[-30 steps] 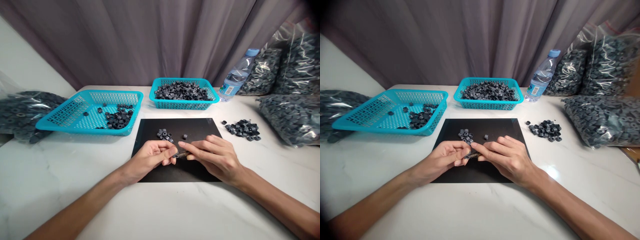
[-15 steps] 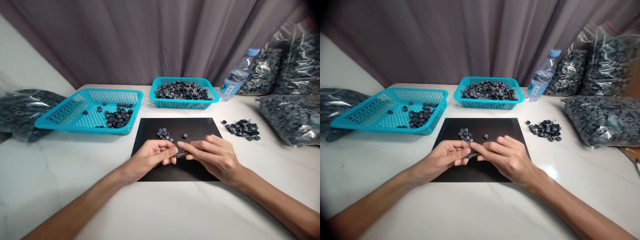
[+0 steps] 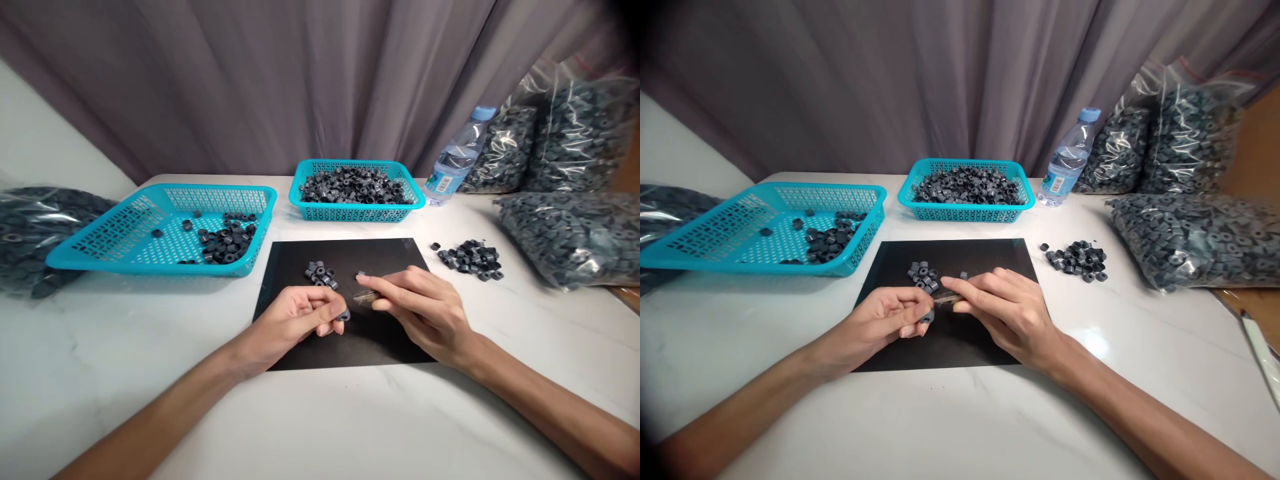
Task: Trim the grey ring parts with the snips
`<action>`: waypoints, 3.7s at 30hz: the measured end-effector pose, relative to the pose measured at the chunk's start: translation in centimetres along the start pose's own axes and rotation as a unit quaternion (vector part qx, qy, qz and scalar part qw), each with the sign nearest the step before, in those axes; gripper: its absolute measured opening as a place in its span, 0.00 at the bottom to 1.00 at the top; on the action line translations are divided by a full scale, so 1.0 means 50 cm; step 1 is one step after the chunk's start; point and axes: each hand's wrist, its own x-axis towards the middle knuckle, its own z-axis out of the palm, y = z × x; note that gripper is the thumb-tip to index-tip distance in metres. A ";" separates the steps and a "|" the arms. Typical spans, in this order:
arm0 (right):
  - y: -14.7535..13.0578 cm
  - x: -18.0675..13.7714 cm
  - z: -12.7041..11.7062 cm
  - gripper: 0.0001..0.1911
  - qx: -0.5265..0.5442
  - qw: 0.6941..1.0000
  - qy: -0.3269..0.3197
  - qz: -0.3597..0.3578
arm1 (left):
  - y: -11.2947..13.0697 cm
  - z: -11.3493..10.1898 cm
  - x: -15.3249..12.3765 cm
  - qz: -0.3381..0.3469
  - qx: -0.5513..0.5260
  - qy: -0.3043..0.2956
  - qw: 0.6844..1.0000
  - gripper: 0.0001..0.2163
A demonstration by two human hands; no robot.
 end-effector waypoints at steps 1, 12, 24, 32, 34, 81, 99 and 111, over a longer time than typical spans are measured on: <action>0.000 0.000 0.000 0.19 0.012 1.000 0.003 0.012 | -0.001 0.000 0.000 0.000 -0.001 0.000 1.000 0.15; -0.033 0.014 0.002 0.16 0.098 0.992 -0.022 0.073 | -0.003 -0.001 0.002 0.016 0.023 -0.014 1.000 0.14; -0.041 -0.006 0.039 0.07 0.163 0.977 -0.040 0.133 | 0.000 0.001 -0.002 0.001 0.028 -0.005 1.000 0.12; 0.022 0.018 -0.024 0.09 0.132 0.968 0.004 0.214 | 0.008 0.005 -0.008 0.008 0.026 -0.030 0.999 0.17; 0.047 0.022 -0.048 0.09 0.077 0.970 0.017 0.228 | 0.007 0.003 -0.008 0.012 0.033 -0.021 0.999 0.15; 0.151 -0.009 -0.145 0.13 -0.291 0.857 -0.088 0.416 | 0.009 -0.017 -0.001 0.073 0.179 0.142 0.971 0.18; 0.027 0.006 0.033 0.13 0.024 0.965 -0.132 0.226 | -0.003 -0.004 -0.002 0.098 0.208 0.162 0.960 0.14; -0.021 0.019 0.041 0.19 0.430 0.784 -0.049 0.446 | -0.028 0.016 -0.012 0.217 0.270 0.138 0.928 0.10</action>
